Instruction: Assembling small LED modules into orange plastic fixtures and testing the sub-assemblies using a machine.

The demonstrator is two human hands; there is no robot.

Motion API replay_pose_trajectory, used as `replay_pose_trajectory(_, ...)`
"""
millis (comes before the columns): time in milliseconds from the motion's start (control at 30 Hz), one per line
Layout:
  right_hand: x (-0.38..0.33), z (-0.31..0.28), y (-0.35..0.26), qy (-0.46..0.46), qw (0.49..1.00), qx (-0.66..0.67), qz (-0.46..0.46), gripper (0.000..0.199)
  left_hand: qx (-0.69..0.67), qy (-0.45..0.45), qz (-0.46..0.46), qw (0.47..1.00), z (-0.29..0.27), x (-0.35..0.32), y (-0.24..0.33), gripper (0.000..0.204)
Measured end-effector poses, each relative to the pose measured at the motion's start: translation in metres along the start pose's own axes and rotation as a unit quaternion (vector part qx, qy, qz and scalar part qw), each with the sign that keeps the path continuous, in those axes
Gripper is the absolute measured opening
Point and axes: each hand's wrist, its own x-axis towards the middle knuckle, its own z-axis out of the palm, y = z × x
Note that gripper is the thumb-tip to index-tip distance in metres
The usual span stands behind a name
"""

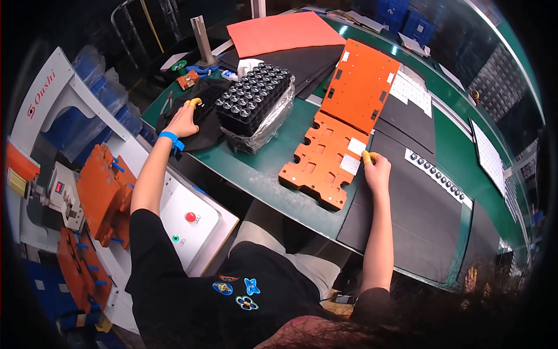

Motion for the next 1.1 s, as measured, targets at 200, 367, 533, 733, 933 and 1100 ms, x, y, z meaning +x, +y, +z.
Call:
replay_pose_trajectory(200,0.000,0.003,0.002,0.001,1.000,0.002,-0.009,0.030,-0.078,0.034,-0.068,0.994,-0.003,-0.007,-0.004,0.081)
replay_pose_trajectory(367,0.001,0.003,0.006,-0.004,1.000,-0.006,-0.011,0.030,-0.048,-0.002,-0.061,0.997,0.008,-0.031,0.023,0.096)
replay_pose_trajectory(533,-0.001,0.001,0.005,0.004,1.000,-0.015,-0.013,0.031,0.027,-0.083,-0.115,0.990,-0.012,-0.038,0.078,0.101)
replay_pose_trajectory(733,-0.001,0.006,0.003,0.005,1.000,-0.011,-0.023,0.031,0.028,-0.019,-0.110,0.993,0.008,-0.032,0.052,0.090)
replay_pose_trajectory(933,-0.003,0.006,0.001,0.001,1.000,-0.005,-0.016,0.032,-0.100,0.109,-0.122,0.982,-0.029,0.000,0.004,0.068)
replay_pose_trajectory(1100,-0.002,0.002,0.004,-0.003,1.000,-0.017,-0.015,0.031,-0.119,0.217,-0.184,0.951,-0.067,0.027,-0.022,0.069)
